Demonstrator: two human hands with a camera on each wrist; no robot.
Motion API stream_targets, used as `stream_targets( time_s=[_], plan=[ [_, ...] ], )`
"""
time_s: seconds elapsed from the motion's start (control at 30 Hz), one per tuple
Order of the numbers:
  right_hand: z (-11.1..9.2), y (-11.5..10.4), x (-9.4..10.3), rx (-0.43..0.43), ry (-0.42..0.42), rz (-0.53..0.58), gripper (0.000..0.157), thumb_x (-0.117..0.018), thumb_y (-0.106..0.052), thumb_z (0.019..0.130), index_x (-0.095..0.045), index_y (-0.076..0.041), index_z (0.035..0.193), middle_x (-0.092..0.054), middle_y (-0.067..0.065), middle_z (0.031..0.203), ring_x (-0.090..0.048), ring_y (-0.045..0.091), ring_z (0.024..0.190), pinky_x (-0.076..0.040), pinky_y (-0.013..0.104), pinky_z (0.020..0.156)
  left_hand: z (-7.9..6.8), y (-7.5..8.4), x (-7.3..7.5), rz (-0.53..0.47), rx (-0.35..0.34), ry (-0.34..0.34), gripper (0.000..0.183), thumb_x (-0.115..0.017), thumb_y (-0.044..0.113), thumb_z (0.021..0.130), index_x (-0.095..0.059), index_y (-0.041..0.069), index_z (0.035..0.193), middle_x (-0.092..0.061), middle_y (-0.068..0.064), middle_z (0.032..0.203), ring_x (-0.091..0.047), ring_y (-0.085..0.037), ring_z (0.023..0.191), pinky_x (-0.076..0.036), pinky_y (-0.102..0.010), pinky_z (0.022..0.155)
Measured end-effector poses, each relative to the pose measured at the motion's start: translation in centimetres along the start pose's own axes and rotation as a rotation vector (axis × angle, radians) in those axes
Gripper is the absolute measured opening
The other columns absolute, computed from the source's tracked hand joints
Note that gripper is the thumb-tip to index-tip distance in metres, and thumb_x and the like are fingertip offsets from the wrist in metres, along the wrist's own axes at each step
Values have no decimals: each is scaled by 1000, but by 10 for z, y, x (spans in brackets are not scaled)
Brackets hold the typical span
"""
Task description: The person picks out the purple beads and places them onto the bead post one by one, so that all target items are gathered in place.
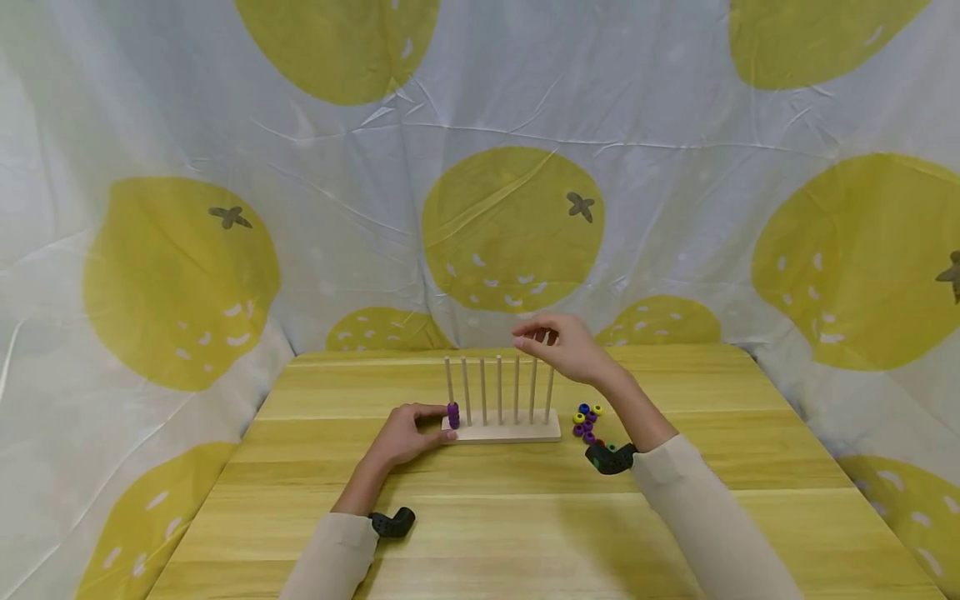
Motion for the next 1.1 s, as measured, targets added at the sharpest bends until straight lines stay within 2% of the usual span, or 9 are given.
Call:
stream_targets(
  time_s=[0.27,0.53,0.73,1.1],
  plan=[
    [-28,25,18,-66,34,12,30,-66,-41,101,-74,-19,120,-62,3,93,-51,25,76,-44,32,65,-1,1,2,0,7,4,54,-86,49,82,-74,24,129,-71,-3,132,-61,-31,131,-47,-51,113],
    [-53,58,27,-136,50,21,32,-70,-38,99,-75,-14,120,-54,5,81,-44,17,66,-38,28,60,-1,2,1,-4,12,4,54,-86,48,82,-75,23,128,-71,-4,132,-60,-32,131,-46,-52,113],
    [-70,79,27,-144,47,16,27,-71,-34,99,-76,-14,117,-52,5,77,-41,15,64,-37,28,58,-1,-1,0,-13,22,12,54,-86,49,81,-75,23,127,-72,-4,132,-61,-32,131,-47,-52,113],
    [-92,120,18,-211,16,20,32,-70,-35,100,-74,-11,120,-56,4,80,-44,13,64,-39,28,56,-1,0,0,-17,14,12,54,-86,49,82,-75,23,128,-71,-3,132,-61,-31,131,-47,-52,112]
  ],
)
Point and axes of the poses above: each hand's wrist, its own z-axis towards the middle knuckle, its own x-axis out of the back of the hand, y = z × x, the point moved 2 cm from there along z, towards the middle knuckle
